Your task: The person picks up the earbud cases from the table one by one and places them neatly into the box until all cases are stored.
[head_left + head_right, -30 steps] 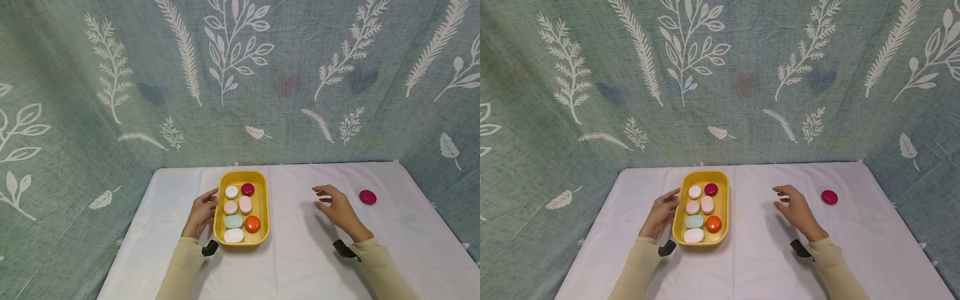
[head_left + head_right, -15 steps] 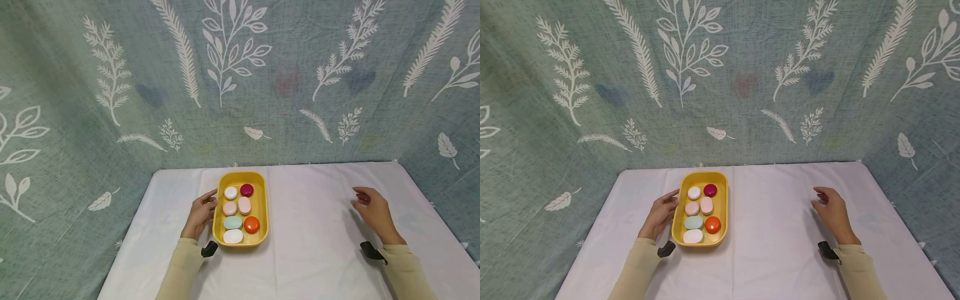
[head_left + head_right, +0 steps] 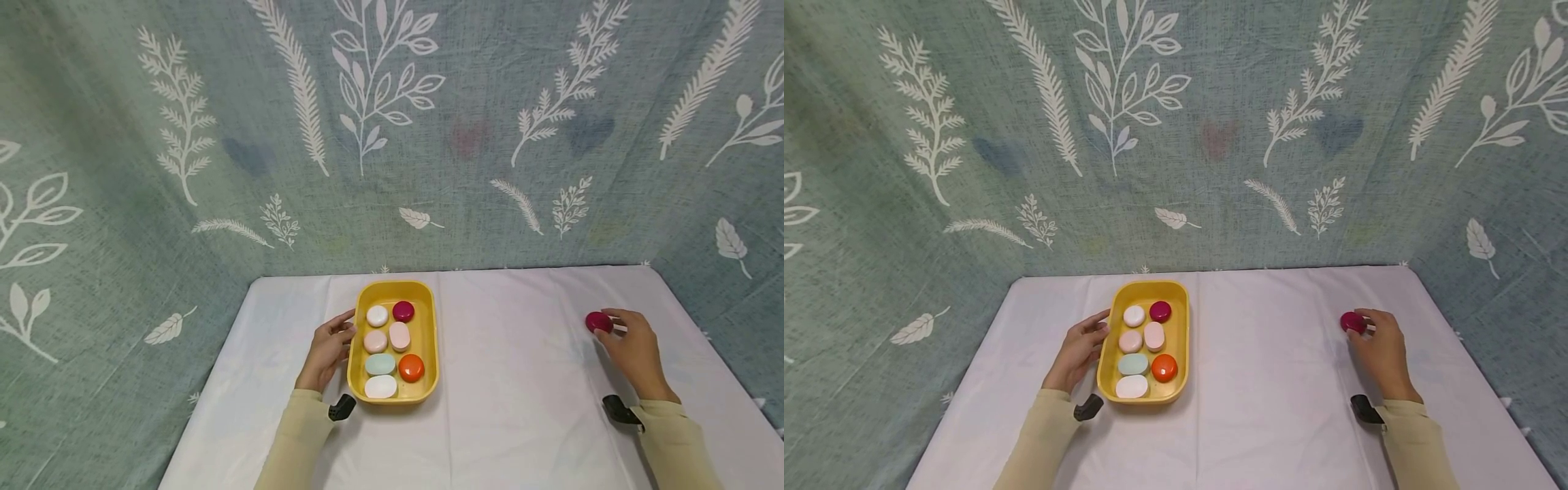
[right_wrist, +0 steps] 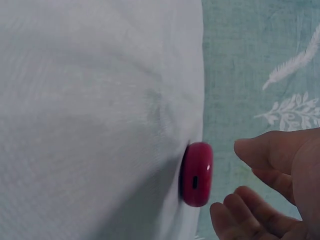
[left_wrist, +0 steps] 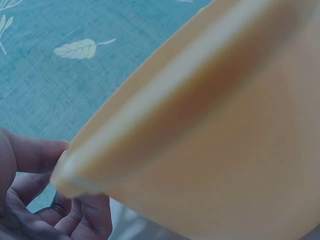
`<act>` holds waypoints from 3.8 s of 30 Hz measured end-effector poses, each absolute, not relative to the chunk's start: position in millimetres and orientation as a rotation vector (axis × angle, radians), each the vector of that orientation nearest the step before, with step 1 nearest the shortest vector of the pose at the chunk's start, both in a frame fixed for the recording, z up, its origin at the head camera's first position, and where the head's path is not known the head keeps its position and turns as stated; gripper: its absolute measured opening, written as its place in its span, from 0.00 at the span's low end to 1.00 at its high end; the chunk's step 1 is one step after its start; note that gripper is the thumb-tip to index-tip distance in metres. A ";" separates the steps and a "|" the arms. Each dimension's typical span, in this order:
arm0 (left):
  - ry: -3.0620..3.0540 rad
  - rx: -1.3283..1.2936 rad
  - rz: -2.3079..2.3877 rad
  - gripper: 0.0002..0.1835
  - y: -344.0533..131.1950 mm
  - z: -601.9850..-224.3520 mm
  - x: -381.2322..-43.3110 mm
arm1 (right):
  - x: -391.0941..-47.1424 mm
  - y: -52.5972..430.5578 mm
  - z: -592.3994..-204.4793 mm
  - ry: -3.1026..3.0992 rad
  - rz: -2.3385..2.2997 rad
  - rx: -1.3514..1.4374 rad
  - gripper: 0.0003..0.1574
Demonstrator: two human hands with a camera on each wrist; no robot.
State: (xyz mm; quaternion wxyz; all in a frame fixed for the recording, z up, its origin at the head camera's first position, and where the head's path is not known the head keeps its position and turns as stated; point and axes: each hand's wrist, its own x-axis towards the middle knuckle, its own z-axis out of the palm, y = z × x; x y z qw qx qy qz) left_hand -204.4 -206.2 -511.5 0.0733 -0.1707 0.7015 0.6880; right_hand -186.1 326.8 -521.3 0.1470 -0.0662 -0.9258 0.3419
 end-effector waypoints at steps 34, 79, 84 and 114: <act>2.085 -0.500 2.092 0.25 -206.3 -509.3 -203.9 | -204.4 329.6 -534.2 -2.831 0.913 -0.094 0.32; 2.101 -0.516 2.073 0.24 -205.8 -510.1 -204.9 | -208.0 152.5 -473.8 -2.568 1.251 0.866 0.31; 2.092 -0.530 2.072 0.24 -205.7 -510.2 -205.5 | -204.7 135.9 -466.5 -2.571 1.289 0.937 0.29; 2.102 -0.538 2.061 0.24 -205.3 -511.2 -205.6 | -198.8 70.2 -461.5 -2.843 1.140 1.392 0.24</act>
